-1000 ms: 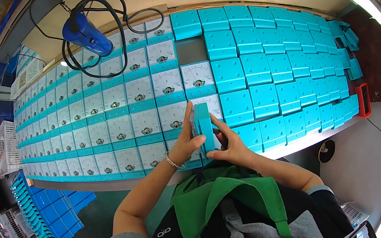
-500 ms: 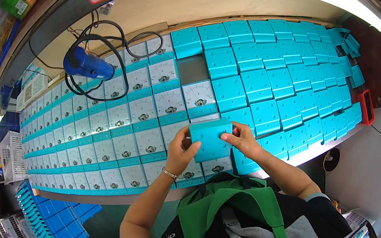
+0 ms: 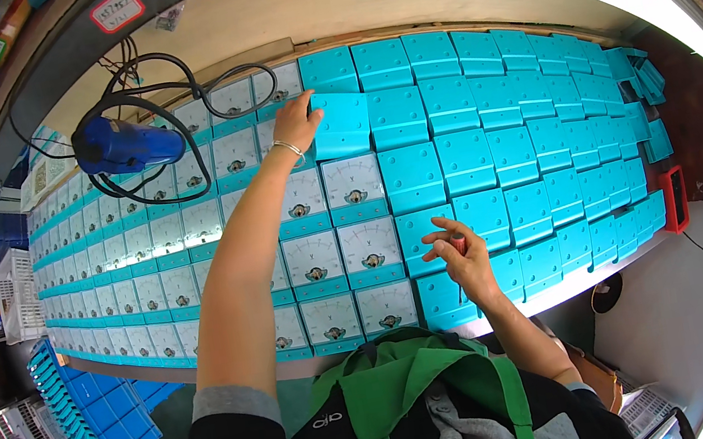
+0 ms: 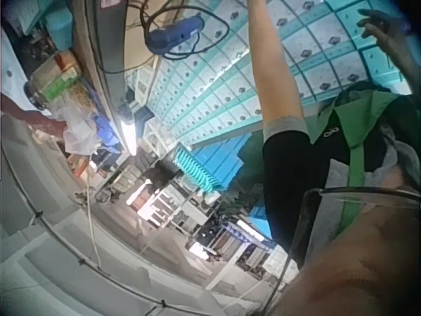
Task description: The person repeatedly picks up small teal boxes from a table, opens them, and uses a screwdriver to tighten a screw on the internal gauge-like component. They then close the boxes and place them back on the table in an organized row.
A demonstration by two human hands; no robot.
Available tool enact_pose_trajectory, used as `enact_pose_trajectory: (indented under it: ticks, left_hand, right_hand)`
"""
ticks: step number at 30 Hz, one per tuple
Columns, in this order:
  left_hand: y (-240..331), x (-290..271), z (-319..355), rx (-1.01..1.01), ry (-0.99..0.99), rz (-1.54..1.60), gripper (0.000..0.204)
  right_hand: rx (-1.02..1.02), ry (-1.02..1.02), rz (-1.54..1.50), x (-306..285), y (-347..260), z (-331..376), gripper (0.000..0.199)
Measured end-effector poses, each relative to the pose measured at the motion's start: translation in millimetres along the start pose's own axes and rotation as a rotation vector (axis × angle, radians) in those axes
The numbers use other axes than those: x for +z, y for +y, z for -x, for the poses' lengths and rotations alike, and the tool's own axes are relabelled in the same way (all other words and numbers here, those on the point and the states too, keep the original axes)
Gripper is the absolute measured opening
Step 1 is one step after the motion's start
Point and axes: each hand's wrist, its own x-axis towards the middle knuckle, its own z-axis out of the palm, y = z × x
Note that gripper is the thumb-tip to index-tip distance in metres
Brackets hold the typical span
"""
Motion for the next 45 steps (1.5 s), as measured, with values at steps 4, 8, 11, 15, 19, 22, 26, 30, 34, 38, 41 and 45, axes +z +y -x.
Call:
enact_pose_trajectory:
  ticks: [4,8,11,15,19,22,26,30,34,38,41,45]
  left_hand:
    - [34,-7,20,-0.026,-0.04,-0.187,0.063]
    - [16,-21,80,0.188,-0.235,0.078,0.075]
    - [32,-37,110,0.294,-0.329,-0.02,0.084]
    - [49,-42,107,0.222,-0.336,0.072,0.086]
    - [77,-63,106,0.281,-0.217,0.181,0.07]
    - [106,-58,94,0.377,-0.209,-0.007,0.049]
    - [120,-1,84,0.333,-0.331,-0.114,0.041]
    - [118,21,109,0.334,-0.096,0.024,0.043]
    - [92,-19,166,0.296,-0.247,0.186,0.053]
    - [81,-44,219,0.264,-0.292,0.064,0.07]
    - [77,-38,224,0.185,-0.287,0.128,0.08]
    - [79,-36,221,0.165,-0.309,0.121,0.077]
  right_hand:
    - [0.068,-0.038,0.058,3,6,2,0.035]
    - [0.142,-0.112,0.119,1,-3,0,0.03]
    - [0.202,-0.152,0.132,4,-6,0,0.029]
    - [0.121,-0.212,0.206,20,-4,1,0.028]
    - [0.068,-0.158,0.221,22,0,5,0.028]
    - [-0.033,-0.163,0.409,27,4,4,0.03]
    - [-0.217,-0.171,0.589,34,7,2,0.034]
    - [-0.445,-0.176,0.779,32,6,1,0.033]
    - [-0.522,-0.148,0.793,27,15,-13,0.031]
    - [-0.312,-0.204,0.374,31,-3,-9,0.022]
    - [-0.439,-0.181,0.428,41,-12,-4,0.016]
    - [-0.277,-0.141,0.363,39,-5,7,0.019]
